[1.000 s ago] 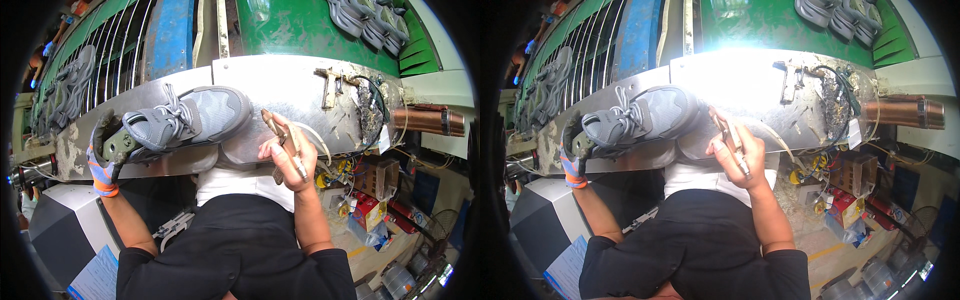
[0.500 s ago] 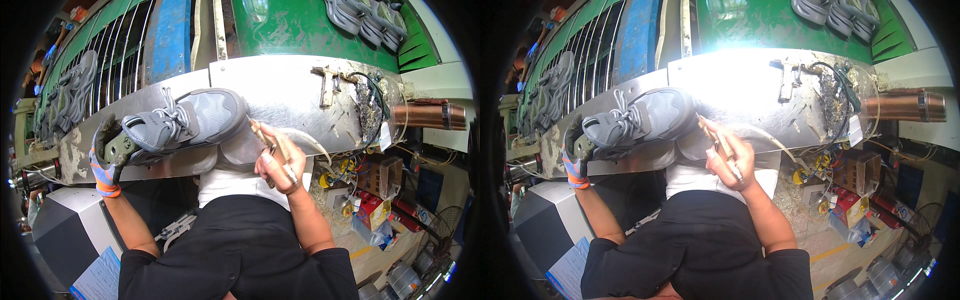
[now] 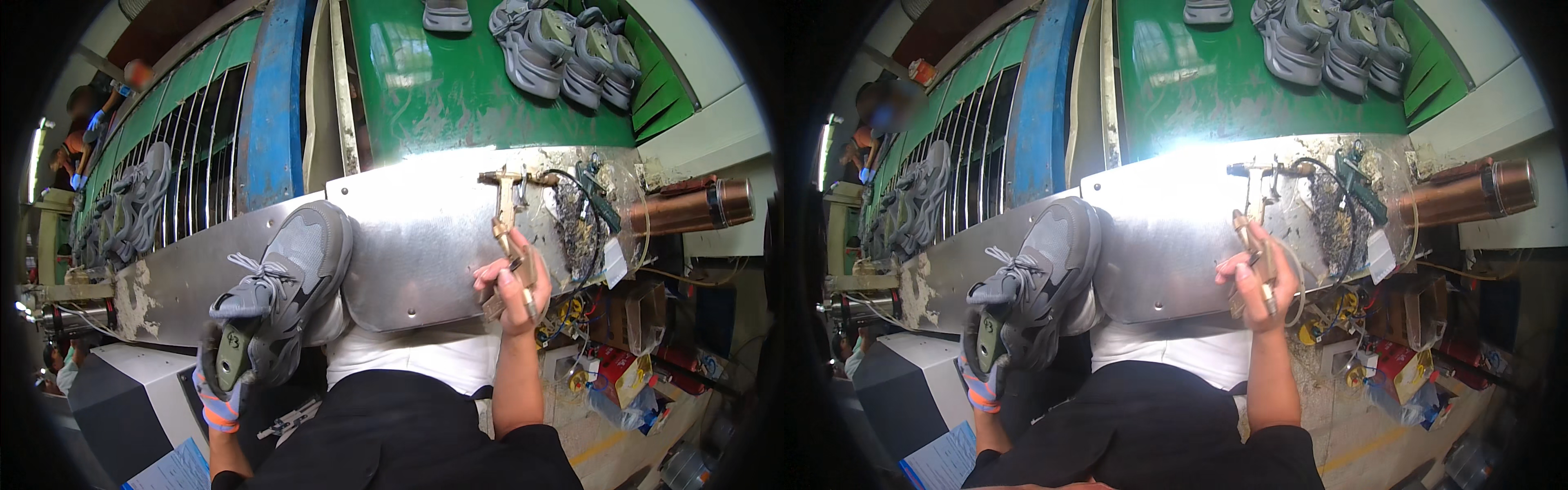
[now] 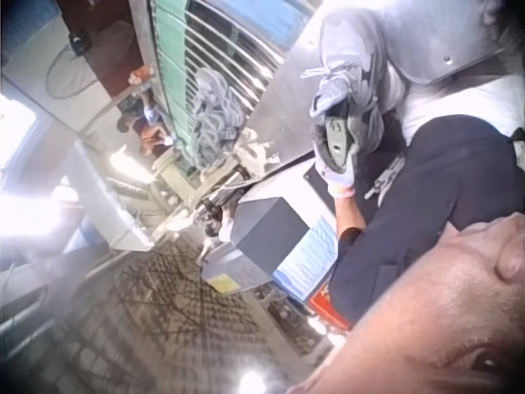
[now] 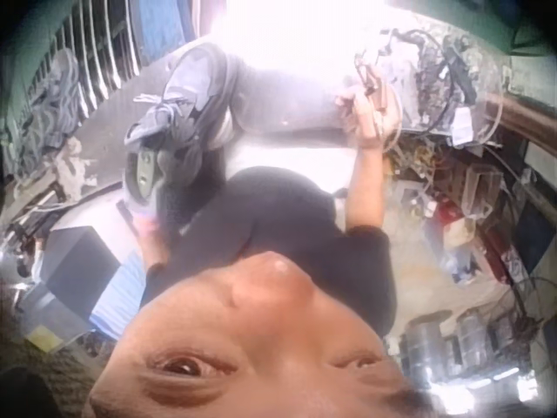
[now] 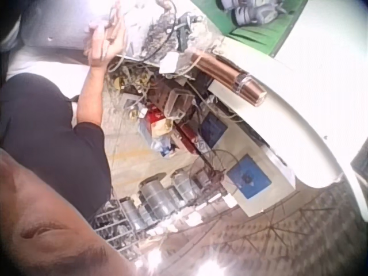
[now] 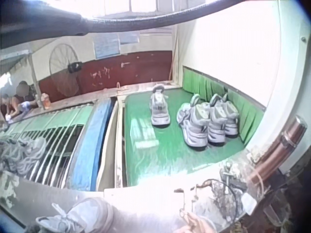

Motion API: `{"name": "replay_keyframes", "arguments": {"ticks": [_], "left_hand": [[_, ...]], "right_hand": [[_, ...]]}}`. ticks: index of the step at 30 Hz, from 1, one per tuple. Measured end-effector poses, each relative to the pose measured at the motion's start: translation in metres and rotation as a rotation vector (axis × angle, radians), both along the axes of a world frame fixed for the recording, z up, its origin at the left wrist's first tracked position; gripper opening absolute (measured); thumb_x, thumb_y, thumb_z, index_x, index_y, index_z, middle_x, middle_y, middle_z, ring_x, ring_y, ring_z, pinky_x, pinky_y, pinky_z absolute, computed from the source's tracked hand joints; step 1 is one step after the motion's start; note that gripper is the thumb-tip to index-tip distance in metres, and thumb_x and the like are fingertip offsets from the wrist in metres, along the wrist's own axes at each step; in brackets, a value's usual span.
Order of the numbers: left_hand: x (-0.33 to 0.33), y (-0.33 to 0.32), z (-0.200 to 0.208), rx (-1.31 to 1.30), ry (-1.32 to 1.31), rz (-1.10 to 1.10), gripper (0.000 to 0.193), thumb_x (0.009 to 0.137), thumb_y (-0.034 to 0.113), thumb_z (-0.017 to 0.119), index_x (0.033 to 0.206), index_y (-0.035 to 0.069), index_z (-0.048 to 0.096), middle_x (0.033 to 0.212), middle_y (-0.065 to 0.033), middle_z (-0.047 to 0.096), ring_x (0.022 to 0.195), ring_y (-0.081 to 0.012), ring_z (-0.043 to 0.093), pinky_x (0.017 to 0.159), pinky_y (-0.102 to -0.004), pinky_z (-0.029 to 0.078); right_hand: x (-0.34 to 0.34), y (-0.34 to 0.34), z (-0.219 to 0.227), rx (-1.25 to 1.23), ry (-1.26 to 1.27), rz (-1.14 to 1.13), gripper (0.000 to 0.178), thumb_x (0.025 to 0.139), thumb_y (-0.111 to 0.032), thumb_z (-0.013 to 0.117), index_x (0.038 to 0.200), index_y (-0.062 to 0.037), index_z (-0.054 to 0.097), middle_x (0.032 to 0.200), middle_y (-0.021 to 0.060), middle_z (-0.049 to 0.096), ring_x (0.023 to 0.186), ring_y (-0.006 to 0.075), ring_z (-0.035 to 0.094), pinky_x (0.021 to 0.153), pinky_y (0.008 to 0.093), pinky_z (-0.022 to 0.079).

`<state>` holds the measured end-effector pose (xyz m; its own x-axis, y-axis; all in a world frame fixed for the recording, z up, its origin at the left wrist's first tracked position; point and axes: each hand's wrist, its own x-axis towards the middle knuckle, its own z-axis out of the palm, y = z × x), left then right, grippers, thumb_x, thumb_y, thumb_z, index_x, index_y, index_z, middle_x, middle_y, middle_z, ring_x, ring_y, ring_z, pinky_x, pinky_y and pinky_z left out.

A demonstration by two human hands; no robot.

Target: The person uses a handheld applicator tool to apply a substance, likely adhesive or finishing liquid, along the sole and seams of several grey sneakers, one by one, before placing each completed shoe onto a moving conveyor belt.

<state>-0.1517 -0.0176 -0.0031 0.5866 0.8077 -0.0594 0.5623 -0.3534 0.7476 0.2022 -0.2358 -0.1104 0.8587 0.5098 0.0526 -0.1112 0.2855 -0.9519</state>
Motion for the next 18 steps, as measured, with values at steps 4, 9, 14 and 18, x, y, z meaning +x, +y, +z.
{"name": "replay_keyframes", "arguments": {"ticks": [4,9,14,18], "left_hand": [[0.012,0.015,-0.009,0.025,-0.205,0.133,0.069,0.082,0.027,0.063,0.14,-0.004,0.041,0.135,-0.018,0.052,0.126,-0.026,0.049,0.106,-0.0359,0.037],[0.108,0.083,-0.023,0.142,-0.414,0.061,0.043,0.092,0.016,0.045,0.128,-0.007,0.054,0.131,-0.0163,0.056,0.123,-0.0264,0.051,0.109,-0.037,0.034],[0.371,0.084,-0.034,-0.317,-0.558,-0.031,0.051,0.087,0.032,0.064,0.128,0.004,0.056,0.109,-0.0087,0.065,0.088,-0.024,0.065,0.077,-0.0391,0.051],[0.523,0.025,-0.064,0.57,-0.259,-0.258,0.056,0.087,0.04,0.056,0.134,0.01,0.051,0.136,-0.0182,0.051,0.112,-0.0348,0.059,0.095,-0.043,0.048]], "right_hand": [[0.0,-0.003,-0.011,-0.042,-0.206,0.097,0.054,0.085,-0.002,0.053,0.135,0.0139,0.039,0.077,0.0129,0.064,0.068,0.0188,0.063,0.068,0.0343,0.056],[0.006,-0.007,-0.01,-0.028,-0.272,0.075,0.05,0.084,0.0,0.054,0.133,0.0091,0.046,0.076,0.0114,0.066,0.067,0.0167,0.065,0.067,0.0313,0.055],[0.005,-0.007,-0.004,-0.046,-0.235,0.071,0.049,0.085,0.001,0.054,0.133,0.0091,0.047,0.076,0.0111,0.066,0.067,0.0162,0.064,0.068,0.0303,0.055],[0.003,-0.005,-0.006,-0.074,-0.231,0.065,0.049,0.085,0.001,0.055,0.132,0.0106,0.046,0.079,0.0129,0.067,0.069,0.0172,0.064,0.067,0.0308,0.055]]}}
